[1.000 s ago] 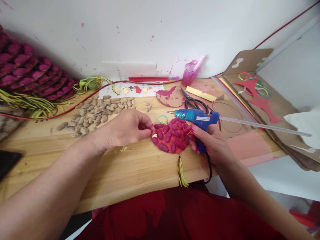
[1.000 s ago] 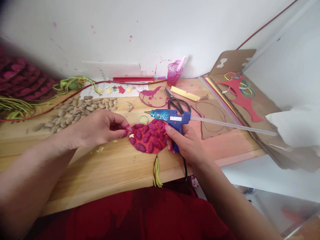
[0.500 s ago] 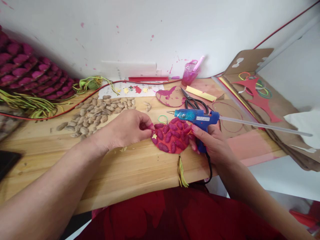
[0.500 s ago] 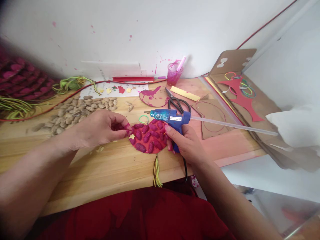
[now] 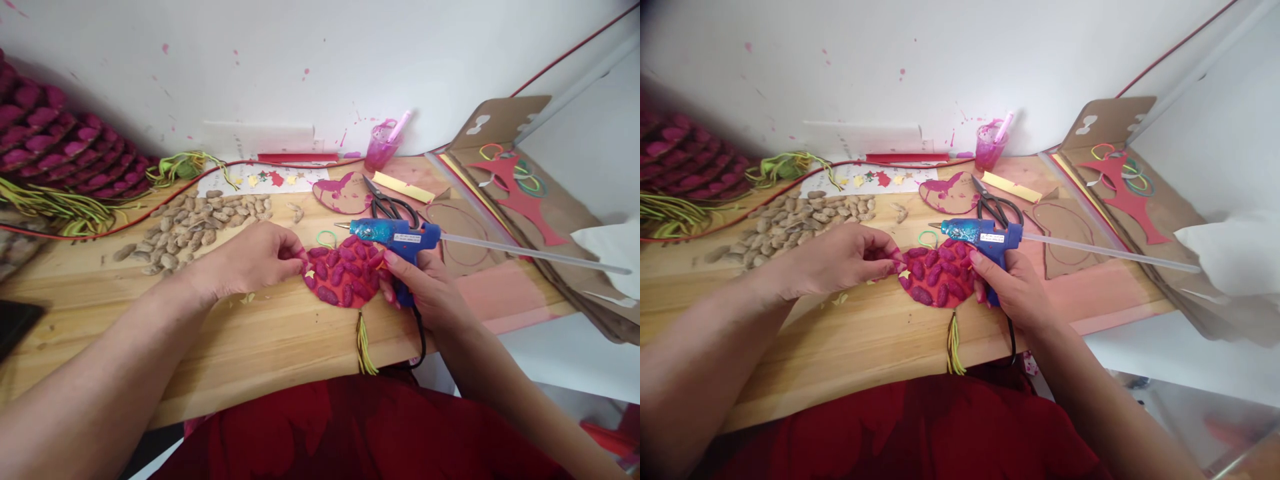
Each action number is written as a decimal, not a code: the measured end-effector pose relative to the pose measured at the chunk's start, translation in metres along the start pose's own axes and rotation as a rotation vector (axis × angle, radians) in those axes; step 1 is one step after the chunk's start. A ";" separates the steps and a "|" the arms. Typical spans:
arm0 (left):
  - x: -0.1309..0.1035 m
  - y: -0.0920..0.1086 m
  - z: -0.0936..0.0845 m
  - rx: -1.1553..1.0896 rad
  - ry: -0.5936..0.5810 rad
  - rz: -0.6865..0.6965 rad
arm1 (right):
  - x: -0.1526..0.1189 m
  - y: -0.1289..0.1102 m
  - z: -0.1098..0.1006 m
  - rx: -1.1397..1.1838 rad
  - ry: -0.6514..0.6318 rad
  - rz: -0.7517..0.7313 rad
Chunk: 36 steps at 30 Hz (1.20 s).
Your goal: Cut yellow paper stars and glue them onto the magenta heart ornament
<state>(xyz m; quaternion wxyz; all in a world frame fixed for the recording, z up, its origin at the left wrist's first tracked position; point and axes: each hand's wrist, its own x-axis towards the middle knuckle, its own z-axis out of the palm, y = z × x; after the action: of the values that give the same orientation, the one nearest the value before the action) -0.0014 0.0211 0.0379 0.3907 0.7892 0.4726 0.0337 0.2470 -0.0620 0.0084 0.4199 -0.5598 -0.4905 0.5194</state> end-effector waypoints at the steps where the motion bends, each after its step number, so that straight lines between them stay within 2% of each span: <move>1: 0.000 -0.001 0.001 -0.008 0.001 0.003 | 0.000 0.000 0.000 -0.001 0.001 -0.001; 18: 0.000 0.004 0.004 -0.026 0.033 -0.086 | 0.000 0.000 0.001 0.006 -0.001 -0.008; 36: -0.004 0.006 0.007 0.082 0.072 -0.088 | 0.001 0.003 -0.001 0.016 -0.011 -0.020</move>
<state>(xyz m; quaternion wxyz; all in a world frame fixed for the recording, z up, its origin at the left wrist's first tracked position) 0.0034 0.0129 0.0381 0.3420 0.7813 0.5214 0.0255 0.2479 -0.0614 0.0052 0.4269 -0.5485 -0.4943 0.5222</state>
